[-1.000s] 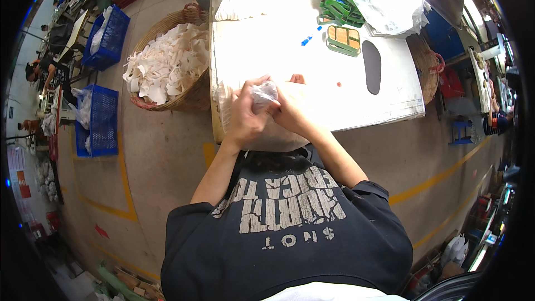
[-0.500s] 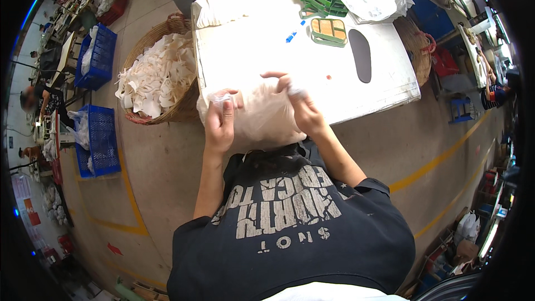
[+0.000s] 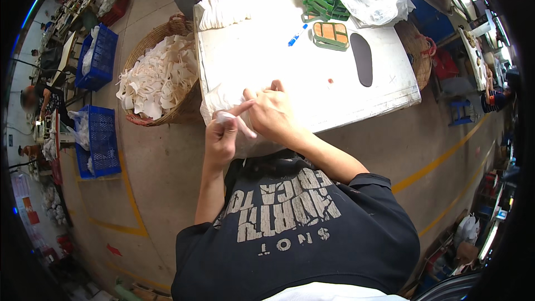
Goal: The person packs small white items into a clear plastic bag at a workbench, then ties the bag closed and places it under the table. The person also handles a plastic bottle with a yellow cap and moves around the workshop area.
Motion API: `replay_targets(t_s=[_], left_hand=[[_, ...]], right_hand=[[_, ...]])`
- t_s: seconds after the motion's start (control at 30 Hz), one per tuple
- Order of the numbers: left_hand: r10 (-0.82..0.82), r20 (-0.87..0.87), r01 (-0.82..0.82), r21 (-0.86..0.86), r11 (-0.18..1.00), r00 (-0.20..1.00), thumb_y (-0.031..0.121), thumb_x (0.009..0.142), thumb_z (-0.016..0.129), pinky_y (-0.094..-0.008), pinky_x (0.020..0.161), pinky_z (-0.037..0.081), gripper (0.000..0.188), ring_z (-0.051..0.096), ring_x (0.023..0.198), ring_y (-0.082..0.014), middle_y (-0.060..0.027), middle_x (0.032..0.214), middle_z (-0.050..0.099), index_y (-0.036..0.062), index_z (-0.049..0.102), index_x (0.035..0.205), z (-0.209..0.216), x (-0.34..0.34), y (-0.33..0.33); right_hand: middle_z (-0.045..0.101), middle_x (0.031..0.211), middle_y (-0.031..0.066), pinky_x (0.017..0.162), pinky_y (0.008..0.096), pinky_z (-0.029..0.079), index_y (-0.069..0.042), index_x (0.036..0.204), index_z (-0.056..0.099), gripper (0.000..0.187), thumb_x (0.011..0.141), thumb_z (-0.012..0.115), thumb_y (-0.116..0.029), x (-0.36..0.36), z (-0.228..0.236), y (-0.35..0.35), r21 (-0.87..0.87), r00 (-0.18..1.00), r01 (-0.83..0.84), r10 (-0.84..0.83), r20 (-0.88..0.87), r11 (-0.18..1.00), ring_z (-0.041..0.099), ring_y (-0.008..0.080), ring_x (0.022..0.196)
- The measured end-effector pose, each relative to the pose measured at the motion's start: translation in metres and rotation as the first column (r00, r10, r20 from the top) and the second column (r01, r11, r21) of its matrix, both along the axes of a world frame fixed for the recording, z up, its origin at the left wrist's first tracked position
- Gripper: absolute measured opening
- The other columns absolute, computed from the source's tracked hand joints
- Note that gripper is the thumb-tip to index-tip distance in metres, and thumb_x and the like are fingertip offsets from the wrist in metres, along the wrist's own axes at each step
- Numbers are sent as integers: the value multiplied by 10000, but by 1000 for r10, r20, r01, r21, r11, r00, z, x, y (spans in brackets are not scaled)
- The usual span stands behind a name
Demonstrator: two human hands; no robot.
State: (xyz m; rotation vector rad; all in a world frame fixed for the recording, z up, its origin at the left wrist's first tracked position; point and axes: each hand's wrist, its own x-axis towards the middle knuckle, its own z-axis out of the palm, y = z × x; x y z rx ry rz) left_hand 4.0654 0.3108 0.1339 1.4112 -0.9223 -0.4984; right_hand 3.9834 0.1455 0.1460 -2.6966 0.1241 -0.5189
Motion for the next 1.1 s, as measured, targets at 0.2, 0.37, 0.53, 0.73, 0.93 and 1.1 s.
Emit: replay_targets(t_s=[0.2, 0.37, 0.53, 0.73, 0.93, 1.1], left_hand=[[271, 377, -334, 112, 936, 885, 282, 1087, 556, -326, 671, 468, 328, 559, 502, -169, -113, 589, 595, 172, 715, 1353, -18, 1, -39], [316, 638, -504, 131, 854, 702, 269, 1073, 576, -345, 692, 450, 355, 511, 479, -242, -80, 501, 492, 191, 678, 1404, -18, -1, -49], [322, 663, -523, 123, 843, 676, 220, 1060, 574, -334, 667, 432, 403, 529, 477, -232, -71, 502, 512, 158, 631, 1454, -16, -3, -51], [266, 613, -447, 160, 880, 744, 280, 973, 652, -368, 641, 468, 653, 554, 510, -258, -76, 520, 522, 83, 469, 1569, -30, 16, -39], [152, 517, -262, 147, 954, 842, 133, 877, 762, -384, 684, 509, 1062, 620, 668, -327, -168, 767, 643, 24, 57, 1664, -24, 18, -25], [28, -18, -24, 209, 978, 999, -42, 892, 660, -309, 743, 521, 1117, 675, 810, -197, -104, 896, 722, 43, -160, 1646, -25, 28, -25]], right_hand=[[636, 732, 157, 913, 458, 439, -10, 833, 579, 194, 830, 618, -200, 2, -8, -13, -55, 983, -136, 128, -130, 989, 682, 350, 792], [691, 836, 238, 1005, 549, 410, 35, 899, 589, 440, 807, 575, -395, 1, 11, -34, 247, 919, -207, 275, -283, 947, 693, 396, 900], [696, 718, 215, 946, 475, 417, 0, 785, 697, 673, 1021, 455, -581, 12, 20, -19, 160, 966, -90, 125, -225, 983, 683, 379, 711], [606, 546, 141, 820, 430, 381, -70, 545, 613, 642, 1072, 482, -414, 16, -14, 2, 311, 991, 128, -136, 6, 942, 564, 347, 529], [509, 489, 18, 850, 366, 322, -114, 597, 610, 634, 1123, 430, -418, 16, -39, -23, 767, 996, 93, -70, -63, 635, 434, 205, 499], [569, 634, -17, 897, 343, 326, -81, 755, 691, 559, 1122, 453, -427, 11, -59, -24, 917, 998, -67, 10, 68, 394, 448, 126, 639]])
